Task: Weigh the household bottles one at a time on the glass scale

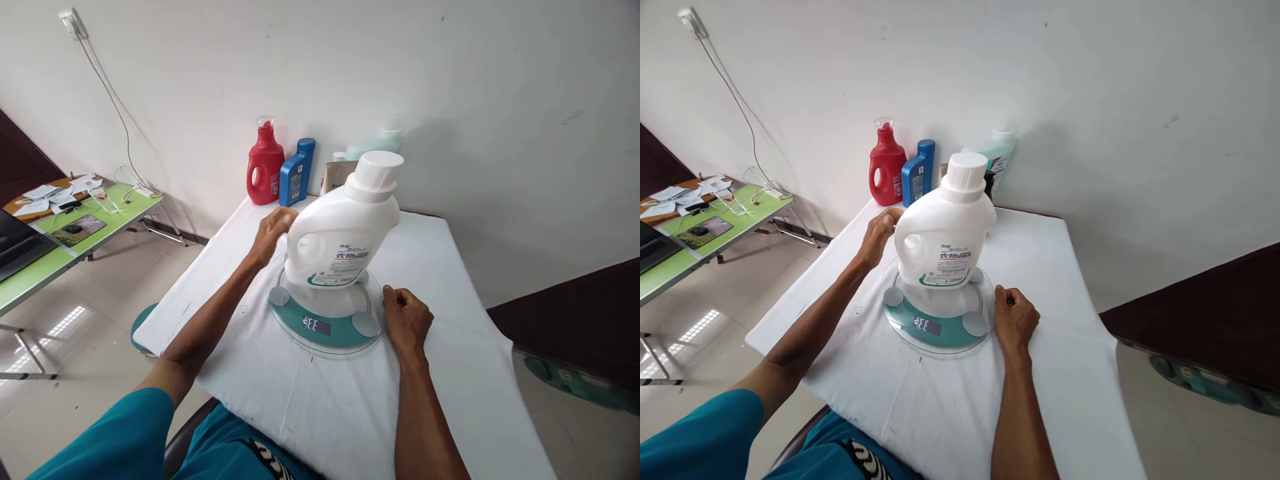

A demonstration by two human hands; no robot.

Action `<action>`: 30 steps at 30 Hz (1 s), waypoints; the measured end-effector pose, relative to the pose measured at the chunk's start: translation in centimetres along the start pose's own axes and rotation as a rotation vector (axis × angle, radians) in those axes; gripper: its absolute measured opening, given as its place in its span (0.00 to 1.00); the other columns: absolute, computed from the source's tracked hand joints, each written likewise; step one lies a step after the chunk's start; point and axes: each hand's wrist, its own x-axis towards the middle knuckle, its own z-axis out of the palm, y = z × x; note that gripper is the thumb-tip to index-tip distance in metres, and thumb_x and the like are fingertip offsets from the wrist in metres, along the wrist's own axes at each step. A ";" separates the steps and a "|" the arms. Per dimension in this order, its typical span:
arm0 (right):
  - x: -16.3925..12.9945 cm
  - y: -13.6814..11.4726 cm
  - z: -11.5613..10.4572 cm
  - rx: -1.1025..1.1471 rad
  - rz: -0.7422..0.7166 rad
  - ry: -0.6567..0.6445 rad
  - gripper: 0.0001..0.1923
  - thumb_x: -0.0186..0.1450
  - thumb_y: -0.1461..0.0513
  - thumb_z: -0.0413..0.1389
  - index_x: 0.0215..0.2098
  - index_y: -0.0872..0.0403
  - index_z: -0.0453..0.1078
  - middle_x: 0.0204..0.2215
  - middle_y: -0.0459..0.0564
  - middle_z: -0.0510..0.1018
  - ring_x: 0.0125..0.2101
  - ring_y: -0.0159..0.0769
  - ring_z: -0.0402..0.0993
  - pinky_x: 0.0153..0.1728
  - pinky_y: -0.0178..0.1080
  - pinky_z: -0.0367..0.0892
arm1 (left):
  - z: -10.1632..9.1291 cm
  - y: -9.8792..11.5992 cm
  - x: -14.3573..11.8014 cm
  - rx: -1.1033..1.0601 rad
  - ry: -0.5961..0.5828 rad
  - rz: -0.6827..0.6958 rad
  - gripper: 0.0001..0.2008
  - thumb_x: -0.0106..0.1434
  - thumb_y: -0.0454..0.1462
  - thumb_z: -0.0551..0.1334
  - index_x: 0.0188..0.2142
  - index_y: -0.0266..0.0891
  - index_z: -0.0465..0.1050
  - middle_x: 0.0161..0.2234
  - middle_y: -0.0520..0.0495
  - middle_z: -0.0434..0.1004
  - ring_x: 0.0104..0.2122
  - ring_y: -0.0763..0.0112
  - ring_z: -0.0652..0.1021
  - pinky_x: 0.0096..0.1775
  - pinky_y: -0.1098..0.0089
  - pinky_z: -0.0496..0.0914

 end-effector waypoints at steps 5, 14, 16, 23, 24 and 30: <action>0.2 0.2 0.1 -0.021 -0.031 0.012 0.20 0.60 0.44 0.49 0.23 0.50 0.65 0.22 0.52 0.75 0.27 0.42 0.67 0.34 0.43 0.59 | -3.6 -6.3 -0.7 -0.004 0.332 -0.186 0.32 0.64 0.65 0.59 0.32 0.37 0.75 0.30 0.45 0.73 0.32 0.69 0.74 0.36 0.67 0.71; 0.2 0.2 0.2 -0.033 -0.060 0.024 0.20 0.61 0.44 0.49 0.22 0.49 0.64 0.21 0.51 0.74 0.26 0.41 0.66 0.32 0.42 0.59 | -4.6 -9.7 -1.7 -0.063 0.365 -0.299 0.31 0.64 0.65 0.59 0.31 0.37 0.74 0.30 0.44 0.73 0.31 0.67 0.75 0.38 0.64 0.73; 0.2 0.2 0.2 -0.032 -0.055 0.025 0.20 0.61 0.44 0.49 0.22 0.49 0.65 0.21 0.51 0.75 0.25 0.41 0.67 0.32 0.43 0.59 | -4.1 -9.6 -2.0 -0.056 0.325 -0.290 0.30 0.64 0.64 0.60 0.31 0.38 0.74 0.31 0.44 0.74 0.32 0.66 0.76 0.39 0.63 0.74; 0.2 0.1 0.3 -0.042 -0.025 0.027 0.20 0.60 0.44 0.48 0.22 0.49 0.64 0.21 0.51 0.75 0.26 0.42 0.67 0.34 0.43 0.60 | -2.9 -10.0 -2.8 0.034 0.173 -0.208 0.29 0.66 0.62 0.59 0.30 0.38 0.73 0.30 0.46 0.74 0.33 0.67 0.74 0.40 0.65 0.72; 0.2 0.0 0.3 -0.040 -0.021 0.023 0.20 0.60 0.44 0.48 0.22 0.49 0.64 0.21 0.51 0.75 0.26 0.42 0.67 0.34 0.44 0.60 | -2.9 -10.0 -2.7 0.045 0.169 -0.208 0.29 0.66 0.62 0.58 0.30 0.38 0.73 0.30 0.46 0.74 0.33 0.68 0.74 0.40 0.65 0.71; 0.1 -0.2 0.2 -0.033 -0.030 0.023 0.21 0.60 0.43 0.48 0.21 0.48 0.63 0.19 0.50 0.73 0.25 0.42 0.66 0.33 0.43 0.59 | -2.9 -9.9 -2.6 0.072 0.155 -0.229 0.30 0.67 0.62 0.56 0.31 0.38 0.73 0.31 0.45 0.75 0.35 0.66 0.75 0.39 0.66 0.73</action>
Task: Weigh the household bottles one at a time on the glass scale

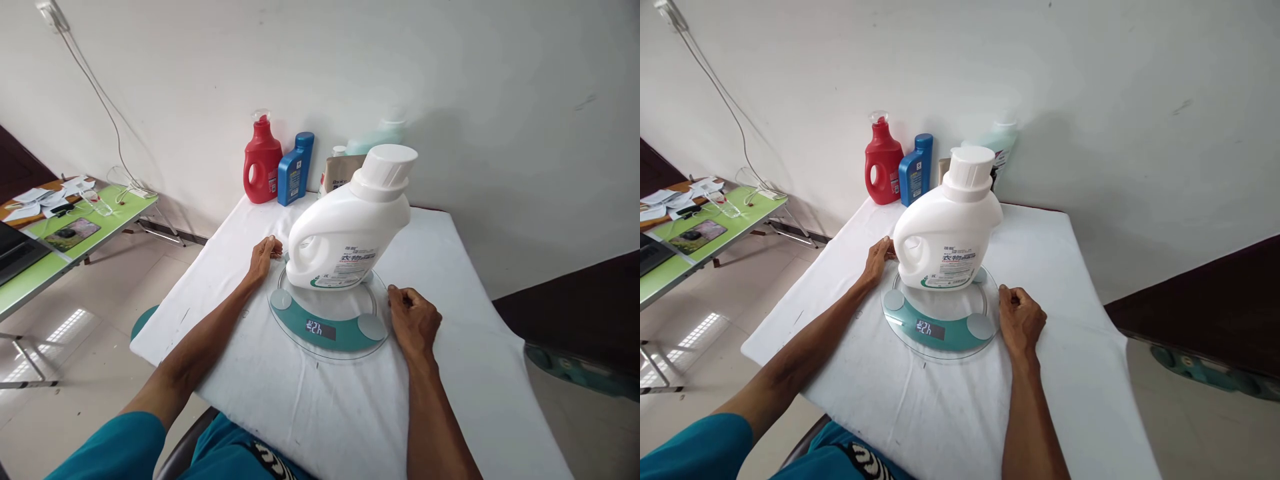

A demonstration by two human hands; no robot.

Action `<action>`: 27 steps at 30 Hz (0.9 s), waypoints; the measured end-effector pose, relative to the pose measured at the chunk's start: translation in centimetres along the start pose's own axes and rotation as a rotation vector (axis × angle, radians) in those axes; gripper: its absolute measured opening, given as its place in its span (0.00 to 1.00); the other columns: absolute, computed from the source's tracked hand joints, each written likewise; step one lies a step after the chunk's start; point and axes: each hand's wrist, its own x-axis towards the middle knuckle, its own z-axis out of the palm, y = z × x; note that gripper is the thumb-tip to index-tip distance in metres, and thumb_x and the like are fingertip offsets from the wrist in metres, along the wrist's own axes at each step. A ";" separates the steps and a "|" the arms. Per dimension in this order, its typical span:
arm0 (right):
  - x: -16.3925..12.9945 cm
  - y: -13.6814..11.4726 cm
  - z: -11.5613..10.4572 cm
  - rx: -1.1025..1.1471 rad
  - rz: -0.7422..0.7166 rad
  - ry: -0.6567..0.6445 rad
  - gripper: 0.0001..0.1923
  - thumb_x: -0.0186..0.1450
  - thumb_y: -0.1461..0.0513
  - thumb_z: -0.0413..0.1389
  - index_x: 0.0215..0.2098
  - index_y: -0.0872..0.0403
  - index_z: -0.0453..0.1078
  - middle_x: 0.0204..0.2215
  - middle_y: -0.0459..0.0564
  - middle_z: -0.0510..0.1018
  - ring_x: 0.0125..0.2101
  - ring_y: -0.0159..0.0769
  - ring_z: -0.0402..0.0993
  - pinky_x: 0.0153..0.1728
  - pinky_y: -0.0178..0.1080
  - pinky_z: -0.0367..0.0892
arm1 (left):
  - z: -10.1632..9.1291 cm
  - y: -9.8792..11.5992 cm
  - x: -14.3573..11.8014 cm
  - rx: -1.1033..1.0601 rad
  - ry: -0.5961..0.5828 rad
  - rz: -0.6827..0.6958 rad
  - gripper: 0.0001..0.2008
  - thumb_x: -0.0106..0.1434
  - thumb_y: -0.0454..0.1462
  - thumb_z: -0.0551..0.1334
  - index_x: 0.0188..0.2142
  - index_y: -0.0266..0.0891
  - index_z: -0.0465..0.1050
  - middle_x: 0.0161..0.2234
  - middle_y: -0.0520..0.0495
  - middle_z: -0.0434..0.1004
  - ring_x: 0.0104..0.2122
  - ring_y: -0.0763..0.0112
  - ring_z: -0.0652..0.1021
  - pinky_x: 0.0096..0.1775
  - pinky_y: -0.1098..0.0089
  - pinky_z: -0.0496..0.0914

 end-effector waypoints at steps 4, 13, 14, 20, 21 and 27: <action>0.1 0.1 0.0 0.006 0.003 -0.002 0.21 0.60 0.43 0.48 0.22 0.49 0.63 0.19 0.50 0.73 0.25 0.42 0.66 0.33 0.43 0.59 | 0.0 0.0 0.0 0.015 0.003 0.010 0.28 0.68 0.60 0.56 0.30 0.38 0.72 0.31 0.45 0.74 0.34 0.67 0.75 0.38 0.67 0.73; 0.1 0.2 0.1 -0.001 0.026 -0.009 0.21 0.59 0.43 0.48 0.22 0.49 0.64 0.22 0.51 0.74 0.27 0.43 0.67 0.35 0.44 0.59 | 0.2 0.3 0.0 0.039 0.002 0.016 0.25 0.67 0.58 0.59 0.29 0.39 0.71 0.30 0.46 0.73 0.32 0.67 0.74 0.36 0.67 0.72; 0.1 0.2 0.1 -0.004 0.025 -0.010 0.21 0.59 0.42 0.48 0.22 0.49 0.64 0.22 0.51 0.74 0.27 0.43 0.67 0.35 0.44 0.59 | 0.2 0.3 0.0 0.039 0.001 0.020 0.25 0.67 0.58 0.59 0.30 0.39 0.71 0.30 0.46 0.73 0.32 0.67 0.74 0.36 0.67 0.72; 0.1 0.1 0.1 0.003 0.013 -0.008 0.21 0.59 0.43 0.48 0.22 0.49 0.64 0.20 0.51 0.74 0.25 0.42 0.67 0.34 0.44 0.59 | 0.0 0.0 0.1 0.037 -0.005 0.033 0.25 0.68 0.58 0.58 0.30 0.38 0.72 0.30 0.46 0.73 0.32 0.67 0.74 0.35 0.66 0.72; 0.1 0.1 0.1 0.004 0.012 -0.007 0.21 0.59 0.43 0.48 0.22 0.49 0.64 0.20 0.51 0.74 0.26 0.42 0.67 0.34 0.44 0.60 | 0.0 0.0 0.1 0.038 -0.006 0.033 0.25 0.68 0.58 0.58 0.30 0.38 0.72 0.30 0.46 0.73 0.32 0.67 0.74 0.35 0.66 0.72; 0.0 0.1 0.1 0.001 0.021 -0.002 0.21 0.59 0.43 0.48 0.22 0.49 0.63 0.20 0.51 0.74 0.25 0.42 0.67 0.34 0.43 0.59 | 0.0 0.1 0.1 0.055 -0.013 0.030 0.27 0.67 0.59 0.58 0.30 0.38 0.72 0.30 0.46 0.72 0.32 0.67 0.74 0.36 0.67 0.71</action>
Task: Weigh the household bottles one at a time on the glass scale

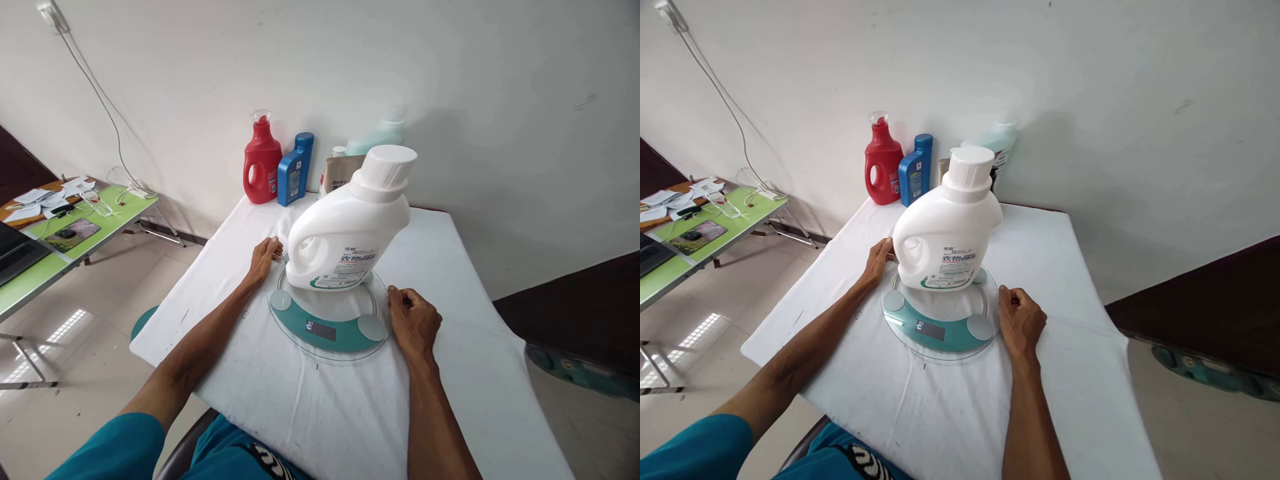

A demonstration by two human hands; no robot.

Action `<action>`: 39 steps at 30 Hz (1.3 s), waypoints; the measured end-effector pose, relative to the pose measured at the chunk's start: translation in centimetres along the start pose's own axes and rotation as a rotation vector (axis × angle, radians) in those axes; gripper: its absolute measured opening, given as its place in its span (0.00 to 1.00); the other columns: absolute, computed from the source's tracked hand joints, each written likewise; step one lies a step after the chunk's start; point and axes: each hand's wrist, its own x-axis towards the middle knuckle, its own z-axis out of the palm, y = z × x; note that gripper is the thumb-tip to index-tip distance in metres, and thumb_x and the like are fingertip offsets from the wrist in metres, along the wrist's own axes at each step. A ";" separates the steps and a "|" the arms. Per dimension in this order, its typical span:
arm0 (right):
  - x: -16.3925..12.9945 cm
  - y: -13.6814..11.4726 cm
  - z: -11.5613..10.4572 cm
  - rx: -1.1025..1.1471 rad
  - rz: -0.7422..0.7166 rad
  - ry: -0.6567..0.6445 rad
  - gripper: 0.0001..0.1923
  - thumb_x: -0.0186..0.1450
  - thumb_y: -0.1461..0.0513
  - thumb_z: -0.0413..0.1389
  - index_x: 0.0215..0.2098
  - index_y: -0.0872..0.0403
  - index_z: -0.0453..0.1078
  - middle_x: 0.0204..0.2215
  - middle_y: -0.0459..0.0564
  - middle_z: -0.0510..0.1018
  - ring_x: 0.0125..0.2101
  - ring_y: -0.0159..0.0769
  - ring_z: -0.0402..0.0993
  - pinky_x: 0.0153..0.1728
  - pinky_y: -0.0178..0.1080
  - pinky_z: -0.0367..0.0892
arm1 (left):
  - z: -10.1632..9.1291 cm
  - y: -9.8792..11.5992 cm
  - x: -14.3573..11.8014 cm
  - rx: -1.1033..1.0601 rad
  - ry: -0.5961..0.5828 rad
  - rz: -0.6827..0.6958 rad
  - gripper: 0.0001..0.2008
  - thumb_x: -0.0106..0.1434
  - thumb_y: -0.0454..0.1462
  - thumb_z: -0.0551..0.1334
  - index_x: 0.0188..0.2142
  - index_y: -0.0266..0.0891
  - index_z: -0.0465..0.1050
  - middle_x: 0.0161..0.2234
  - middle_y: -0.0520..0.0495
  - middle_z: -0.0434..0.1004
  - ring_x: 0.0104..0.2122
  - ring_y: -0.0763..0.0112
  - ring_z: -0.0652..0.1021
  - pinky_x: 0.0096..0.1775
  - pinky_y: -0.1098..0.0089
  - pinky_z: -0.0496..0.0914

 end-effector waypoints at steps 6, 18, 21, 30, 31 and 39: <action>0.0 0.2 0.0 0.002 0.007 -0.012 0.21 0.59 0.43 0.48 0.22 0.49 0.64 0.21 0.50 0.73 0.26 0.42 0.67 0.34 0.43 0.58 | 0.0 0.2 -0.1 0.021 -0.004 -0.014 0.28 0.67 0.60 0.58 0.32 0.37 0.73 0.31 0.46 0.73 0.33 0.68 0.74 0.36 0.68 0.71; 0.0 -0.1 0.0 -0.001 0.015 -0.017 0.21 0.58 0.42 0.47 0.22 0.48 0.63 0.20 0.50 0.73 0.26 0.43 0.67 0.35 0.43 0.58 | 0.0 0.3 0.0 0.027 -0.011 0.001 0.26 0.68 0.58 0.57 0.31 0.38 0.72 0.30 0.46 0.73 0.33 0.68 0.74 0.36 0.67 0.72; 0.0 0.0 0.0 0.002 0.022 -0.016 0.21 0.58 0.42 0.47 0.22 0.48 0.63 0.20 0.50 0.73 0.26 0.43 0.67 0.35 0.43 0.58 | 0.0 0.2 0.1 0.029 -0.008 -0.001 0.26 0.67 0.59 0.57 0.30 0.38 0.71 0.30 0.47 0.72 0.33 0.68 0.74 0.35 0.67 0.71; 0.0 -0.2 -0.1 -0.004 0.005 -0.020 0.21 0.58 0.42 0.47 0.22 0.48 0.63 0.21 0.51 0.74 0.27 0.43 0.67 0.35 0.44 0.58 | 0.1 0.3 0.0 0.034 -0.006 0.002 0.26 0.67 0.59 0.58 0.31 0.38 0.72 0.30 0.46 0.73 0.33 0.67 0.74 0.35 0.67 0.72; 0.0 -0.2 -0.1 -0.005 0.004 -0.019 0.21 0.58 0.42 0.47 0.22 0.48 0.63 0.21 0.51 0.74 0.27 0.43 0.67 0.35 0.44 0.58 | 0.1 0.3 0.0 0.030 -0.006 0.001 0.26 0.67 0.59 0.58 0.31 0.38 0.72 0.30 0.46 0.73 0.33 0.67 0.74 0.35 0.68 0.72; 0.0 -0.2 -0.1 -0.014 0.016 -0.022 0.21 0.58 0.42 0.47 0.22 0.48 0.63 0.21 0.51 0.74 0.26 0.43 0.67 0.35 0.44 0.58 | 0.0 0.3 0.0 0.031 -0.001 -0.003 0.28 0.66 0.61 0.58 0.30 0.38 0.72 0.31 0.45 0.74 0.34 0.67 0.74 0.35 0.67 0.72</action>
